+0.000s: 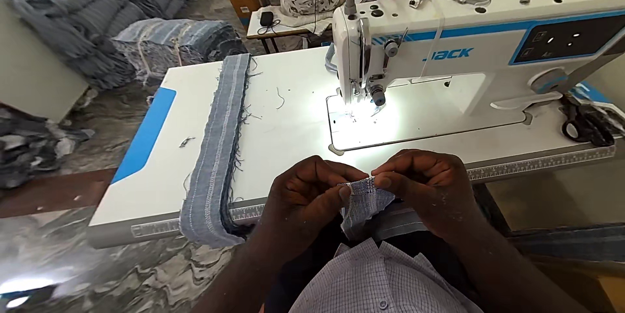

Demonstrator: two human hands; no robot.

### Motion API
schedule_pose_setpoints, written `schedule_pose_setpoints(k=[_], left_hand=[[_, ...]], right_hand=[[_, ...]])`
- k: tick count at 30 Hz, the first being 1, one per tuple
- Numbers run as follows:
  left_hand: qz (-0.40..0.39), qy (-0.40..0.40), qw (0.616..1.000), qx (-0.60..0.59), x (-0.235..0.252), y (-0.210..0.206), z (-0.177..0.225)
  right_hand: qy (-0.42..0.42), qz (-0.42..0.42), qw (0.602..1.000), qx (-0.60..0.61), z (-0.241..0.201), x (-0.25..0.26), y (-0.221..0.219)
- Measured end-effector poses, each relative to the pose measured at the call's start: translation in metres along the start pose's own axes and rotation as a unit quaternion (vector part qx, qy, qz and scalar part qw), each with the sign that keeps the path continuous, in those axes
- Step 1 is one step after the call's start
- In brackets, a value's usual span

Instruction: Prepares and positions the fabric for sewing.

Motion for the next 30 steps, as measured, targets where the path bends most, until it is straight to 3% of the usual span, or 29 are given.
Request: schedule_pose_setpoints(k=[7, 14, 16, 17, 19, 20, 22, 24, 26, 27, 28, 30], left_hand=[[-0.017, 0.059, 0.992, -0.11, 0.003, 0.0, -0.002], [-0.016, 0.078, 0.981, -0.174, 0.002, -0.006, -0.004], [0.024, -0.015, 0.999, -0.026, -0.003, -0.014, 0.002], [0.037, -0.09, 0.991, 0.088, -0.007, -0.019, 0.006], [0.058, -0.202, 0.951, 0.226, -0.014, -0.027, 0.009], [0.064, -0.216, 0.943, 0.244, -0.017, -0.028, 0.008], [0.066, -0.187, 0.957, 0.214, -0.02, -0.027, 0.006], [0.054, -0.147, 0.977, 0.147, -0.021, -0.026, 0.004], [0.06, -0.118, 0.985, 0.111, -0.02, -0.026, 0.003], [0.068, -0.106, 0.986, 0.105, -0.018, -0.025, 0.003], [0.08, -0.096, 0.986, 0.105, -0.016, -0.023, 0.002], [0.095, -0.11, 0.98, 0.133, -0.012, -0.019, 0.003]], right_hand=[[-0.002, -0.002, 1.0, 0.0, -0.004, -0.001, 0.0], [-0.079, 0.0, 0.983, 0.167, 0.008, -0.005, -0.003], [-0.005, 0.079, 0.995, 0.064, 0.005, -0.007, -0.007], [0.09, 0.122, 0.987, -0.046, 0.001, -0.008, -0.009], [0.277, 0.135, 0.933, -0.187, -0.003, -0.01, -0.011], [0.314, 0.107, 0.923, -0.195, -0.002, -0.009, -0.01], [0.272, 0.056, 0.95, -0.142, 0.002, -0.001, -0.005], [0.124, 0.005, 0.992, -0.003, 0.012, 0.008, -0.001], [-0.021, -0.047, 0.99, 0.129, 0.024, 0.011, 0.0], [-0.054, -0.061, 0.986, 0.147, 0.027, 0.012, 0.0], [-0.058, -0.059, 0.988, 0.131, 0.027, 0.012, -0.001], [0.012, -0.005, 1.0, 0.027, 0.02, 0.009, -0.005]])
Point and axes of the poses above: each hand's wrist, its own x-axis towards the middle knuckle, its own y-axis out of the back of the hand, z = x × y, the point moved 3 cm from there along x, towards the middle knuckle, and after that the axes turned 10 degrees about z, right-handed, at the moved point
